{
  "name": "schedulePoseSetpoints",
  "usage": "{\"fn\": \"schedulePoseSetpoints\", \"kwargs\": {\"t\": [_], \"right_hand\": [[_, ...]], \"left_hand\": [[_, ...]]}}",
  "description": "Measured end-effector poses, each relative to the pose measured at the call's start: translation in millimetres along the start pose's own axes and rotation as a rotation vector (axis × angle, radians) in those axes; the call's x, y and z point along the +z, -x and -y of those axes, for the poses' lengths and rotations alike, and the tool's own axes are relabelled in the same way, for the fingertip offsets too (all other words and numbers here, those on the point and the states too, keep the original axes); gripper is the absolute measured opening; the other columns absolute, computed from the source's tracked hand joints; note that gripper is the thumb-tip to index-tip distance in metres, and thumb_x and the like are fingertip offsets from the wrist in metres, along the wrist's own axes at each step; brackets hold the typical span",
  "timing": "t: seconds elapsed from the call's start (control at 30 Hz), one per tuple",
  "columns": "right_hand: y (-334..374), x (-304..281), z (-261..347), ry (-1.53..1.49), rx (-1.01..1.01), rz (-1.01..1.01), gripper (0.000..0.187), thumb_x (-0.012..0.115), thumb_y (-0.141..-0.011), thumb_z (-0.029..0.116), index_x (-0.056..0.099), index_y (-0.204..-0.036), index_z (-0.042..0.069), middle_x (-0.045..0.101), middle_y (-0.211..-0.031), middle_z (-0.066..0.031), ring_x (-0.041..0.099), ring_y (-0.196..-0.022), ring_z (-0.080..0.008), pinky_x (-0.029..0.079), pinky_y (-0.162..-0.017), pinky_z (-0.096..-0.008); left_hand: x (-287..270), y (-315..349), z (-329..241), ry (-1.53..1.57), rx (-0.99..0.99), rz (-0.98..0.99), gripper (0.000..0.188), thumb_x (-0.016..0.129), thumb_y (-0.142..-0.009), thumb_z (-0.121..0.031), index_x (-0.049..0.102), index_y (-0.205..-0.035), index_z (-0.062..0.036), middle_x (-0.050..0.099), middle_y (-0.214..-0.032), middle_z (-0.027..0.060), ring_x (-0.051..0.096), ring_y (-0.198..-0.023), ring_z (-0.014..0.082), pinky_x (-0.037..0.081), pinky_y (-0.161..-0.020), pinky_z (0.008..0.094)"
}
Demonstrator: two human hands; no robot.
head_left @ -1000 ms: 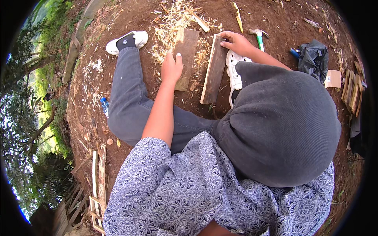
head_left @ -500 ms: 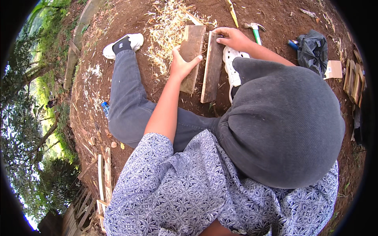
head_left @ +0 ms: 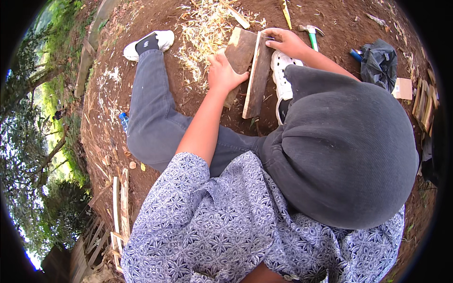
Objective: The person sits on the ground and uses a hammer to drive nails into a piece of wood. They repeatedly position the nail and strike it with the hammer to secure it into the wood.
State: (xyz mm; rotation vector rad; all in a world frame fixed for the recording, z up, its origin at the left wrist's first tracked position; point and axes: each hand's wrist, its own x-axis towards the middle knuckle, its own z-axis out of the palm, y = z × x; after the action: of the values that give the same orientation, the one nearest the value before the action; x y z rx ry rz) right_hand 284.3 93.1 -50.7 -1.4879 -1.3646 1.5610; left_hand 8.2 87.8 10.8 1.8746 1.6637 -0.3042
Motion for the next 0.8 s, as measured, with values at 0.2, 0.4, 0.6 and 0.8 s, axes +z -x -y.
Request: {"fn": "schedulePoseSetpoints", "kwargs": {"t": [0.2,0.4,0.6,0.8], "right_hand": [[7.7,0.9,23.9,0.19,0.036,-0.037,0.042,0.073,-0.097,0.019,0.065,-0.137,0.008,0.071,-0.129,-0.0081,0.066,-0.12,-0.0192,0.05,-0.105,-0.0346],[8.3,-4.0,10.8,0.136,0.033,-0.051,0.043,0.074,-0.096,0.02,0.066,-0.137,0.009,0.072,-0.128,-0.0081,0.068,-0.118,-0.0198,0.051,-0.103,-0.0352],[10.3,-1.2,26.1,0.239,0.105,-0.077,0.044,0.074,-0.096,0.023,0.066,-0.137,0.008,0.074,-0.124,-0.0086,0.07,-0.115,-0.0211,0.052,-0.1,-0.0352],[4.7,-2.4,7.8,0.271,0.059,-0.091,0.043,0.074,-0.096,0.026,0.067,-0.136,0.013,0.076,-0.117,-0.0083,0.073,-0.106,-0.0214,0.055,-0.094,-0.0361]], "left_hand": [[23.2,-14.4,29.5,0.505,0.077,-0.017,0.103,0.085,-0.073,-0.054,0.04,-0.149,-0.0014,0.044,-0.142,0.0259,0.044,-0.137,0.0399,0.037,-0.117,0.0481],[35.8,-9.3,25.3,0.552,0.229,-0.031,0.097,0.082,-0.083,-0.049,0.039,-0.156,-0.0028,0.045,-0.144,0.0262,0.046,-0.138,0.038,0.039,-0.116,0.0473],[40.1,11.2,34.4,0.505,0.154,-0.025,0.097,0.079,-0.086,-0.052,0.035,-0.158,-0.0043,0.041,-0.149,0.0267,0.042,-0.14,0.04,0.036,-0.116,0.0476],[38.3,24.5,35.3,0.398,0.206,-0.009,0.096,0.072,-0.089,-0.058,0.031,-0.161,-0.0071,0.044,-0.143,0.0242,0.04,-0.139,0.0396,0.034,-0.116,0.0472]]}}
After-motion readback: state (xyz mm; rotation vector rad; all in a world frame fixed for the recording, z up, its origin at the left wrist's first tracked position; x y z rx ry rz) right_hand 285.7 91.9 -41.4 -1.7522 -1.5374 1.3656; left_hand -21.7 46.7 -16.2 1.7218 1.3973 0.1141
